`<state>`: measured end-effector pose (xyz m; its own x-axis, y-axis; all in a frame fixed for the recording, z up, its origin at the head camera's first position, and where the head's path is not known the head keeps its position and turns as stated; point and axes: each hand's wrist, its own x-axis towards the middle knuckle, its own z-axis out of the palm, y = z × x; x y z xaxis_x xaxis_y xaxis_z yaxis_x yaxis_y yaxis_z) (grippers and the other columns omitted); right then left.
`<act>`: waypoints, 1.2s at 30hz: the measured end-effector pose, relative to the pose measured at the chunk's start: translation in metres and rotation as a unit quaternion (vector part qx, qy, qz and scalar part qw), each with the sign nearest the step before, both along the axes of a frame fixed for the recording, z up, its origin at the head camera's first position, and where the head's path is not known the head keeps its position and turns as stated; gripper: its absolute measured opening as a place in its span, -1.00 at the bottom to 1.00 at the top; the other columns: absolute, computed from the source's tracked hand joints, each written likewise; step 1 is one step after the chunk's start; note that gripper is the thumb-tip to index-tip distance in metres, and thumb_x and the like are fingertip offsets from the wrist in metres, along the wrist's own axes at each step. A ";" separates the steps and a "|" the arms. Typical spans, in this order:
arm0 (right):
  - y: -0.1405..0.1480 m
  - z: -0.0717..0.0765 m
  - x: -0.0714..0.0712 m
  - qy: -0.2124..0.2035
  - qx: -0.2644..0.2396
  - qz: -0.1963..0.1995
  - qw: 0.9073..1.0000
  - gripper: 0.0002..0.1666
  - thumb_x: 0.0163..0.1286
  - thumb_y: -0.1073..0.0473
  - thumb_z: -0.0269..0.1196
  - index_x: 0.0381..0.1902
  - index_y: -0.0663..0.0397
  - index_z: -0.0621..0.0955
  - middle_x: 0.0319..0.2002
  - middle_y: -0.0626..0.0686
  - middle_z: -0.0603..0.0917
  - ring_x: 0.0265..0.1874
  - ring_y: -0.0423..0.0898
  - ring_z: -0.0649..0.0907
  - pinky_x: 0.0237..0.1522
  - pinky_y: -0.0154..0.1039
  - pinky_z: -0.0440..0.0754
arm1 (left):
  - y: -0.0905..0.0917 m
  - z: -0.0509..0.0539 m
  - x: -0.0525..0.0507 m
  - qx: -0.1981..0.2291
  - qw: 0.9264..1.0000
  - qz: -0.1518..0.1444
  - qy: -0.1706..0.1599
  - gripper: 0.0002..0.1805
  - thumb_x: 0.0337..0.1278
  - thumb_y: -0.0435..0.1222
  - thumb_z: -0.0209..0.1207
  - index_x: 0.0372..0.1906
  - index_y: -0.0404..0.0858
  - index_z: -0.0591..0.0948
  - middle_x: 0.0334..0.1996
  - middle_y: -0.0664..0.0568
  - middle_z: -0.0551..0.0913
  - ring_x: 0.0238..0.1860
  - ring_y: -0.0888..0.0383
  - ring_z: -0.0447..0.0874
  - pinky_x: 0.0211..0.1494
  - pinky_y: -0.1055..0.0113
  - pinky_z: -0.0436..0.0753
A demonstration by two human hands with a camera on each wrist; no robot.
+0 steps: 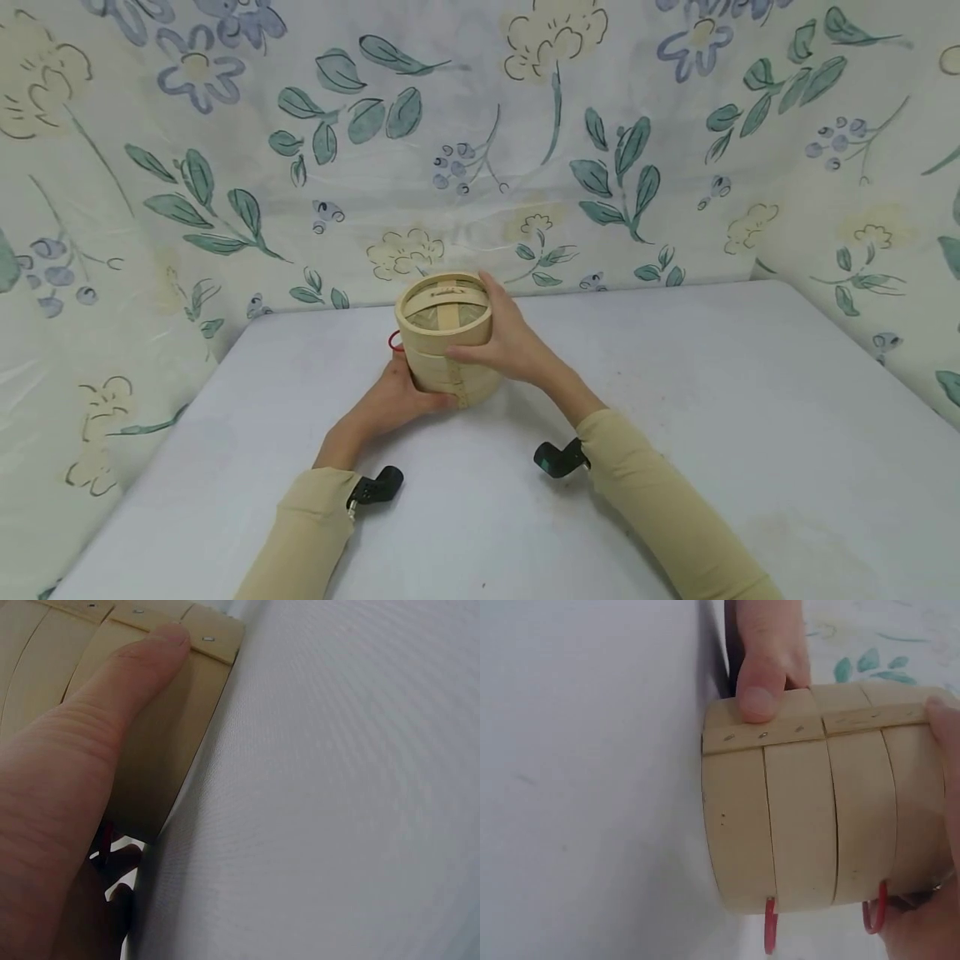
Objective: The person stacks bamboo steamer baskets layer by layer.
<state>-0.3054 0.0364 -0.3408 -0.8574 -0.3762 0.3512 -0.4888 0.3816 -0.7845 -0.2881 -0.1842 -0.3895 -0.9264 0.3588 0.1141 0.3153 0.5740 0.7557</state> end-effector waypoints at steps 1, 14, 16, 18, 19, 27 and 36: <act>0.000 -0.001 0.000 0.001 -0.004 -0.002 1.000 0.45 0.05 -0.09 0.54 0.58 0.10 -0.17 0.49 0.14 0.13 0.45 0.04 0.22 0.45 0.06 0.18 | 0.000 0.000 0.000 0.000 1.000 0.000 0.000 -0.06 -0.15 -0.13 0.54 0.32 -0.14 0.23 0.22 -0.03 0.51 0.30 0.04 0.43 0.46 0.01 0.26; -0.004 -0.008 0.000 0.018 -0.016 -0.006 1.000 0.49 0.10 -0.06 0.53 0.57 0.08 -0.31 0.48 0.18 0.15 0.46 0.05 0.20 0.48 0.05 0.12 | -0.002 0.003 0.001 -0.008 1.000 0.010 0.000 0.00 -0.17 -0.10 0.54 0.35 -0.16 0.18 0.25 -0.07 0.47 0.32 0.01 0.39 0.46 0.00 0.25; -0.004 -0.007 0.000 0.018 -0.013 -0.004 1.000 0.49 0.11 -0.07 0.52 0.57 0.06 -0.32 0.48 0.18 0.13 0.47 0.05 0.19 0.48 0.05 0.11 | -0.003 0.003 0.000 -0.011 1.000 0.011 0.000 0.00 -0.16 -0.09 0.54 0.35 -0.16 0.18 0.24 -0.08 0.48 0.32 0.01 0.40 0.45 -0.01 0.26; -0.004 -0.006 -0.001 0.015 -0.008 -0.005 1.000 0.49 0.12 -0.08 0.51 0.57 0.05 -0.33 0.49 0.18 0.12 0.48 0.05 0.18 0.48 0.05 0.11 | -0.003 0.004 0.000 -0.014 1.000 0.012 -0.002 0.00 -0.15 -0.08 0.53 0.35 -0.17 0.17 0.25 -0.09 0.47 0.32 0.00 0.40 0.45 -0.01 0.25; -0.003 -0.006 -0.001 0.013 -0.006 -0.004 1.000 0.50 0.11 -0.08 0.51 0.56 0.05 -0.34 0.49 0.18 0.12 0.48 0.05 0.17 0.48 0.06 0.11 | -0.004 0.004 0.000 -0.015 1.000 0.013 -0.004 0.00 -0.15 -0.07 0.53 0.35 -0.18 0.16 0.25 -0.09 0.46 0.32 0.00 0.39 0.46 -0.01 0.25; 0.006 -0.006 -0.002 -0.003 -0.008 0.013 1.000 0.49 0.13 -0.06 0.51 0.57 0.05 -0.34 0.52 0.17 0.05 0.50 0.04 0.12 0.48 0.05 0.13 | -0.003 0.004 -0.001 -0.012 1.000 0.010 -0.004 -0.02 -0.14 -0.11 0.53 0.35 -0.18 0.18 0.25 -0.08 0.46 0.32 0.01 0.39 0.46 0.00 0.24; 0.034 -0.007 -0.003 -0.035 0.027 0.011 0.999 0.34 0.19 -0.13 0.45 0.59 0.00 -0.20 0.52 0.19 0.08 0.48 0.09 0.16 0.37 0.17 0.32 | -0.002 0.000 0.000 0.003 1.000 0.011 -0.008 0.01 -0.17 -0.09 0.55 0.35 -0.18 0.18 0.27 -0.07 0.45 0.34 0.02 0.36 0.47 0.01 0.21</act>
<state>-0.3080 0.0706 -0.3474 -0.8704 -0.4117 0.2700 -0.4427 0.4146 -0.7951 -0.2880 -0.1867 -0.3892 -0.9359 0.3374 0.1012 0.2901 0.5756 0.7646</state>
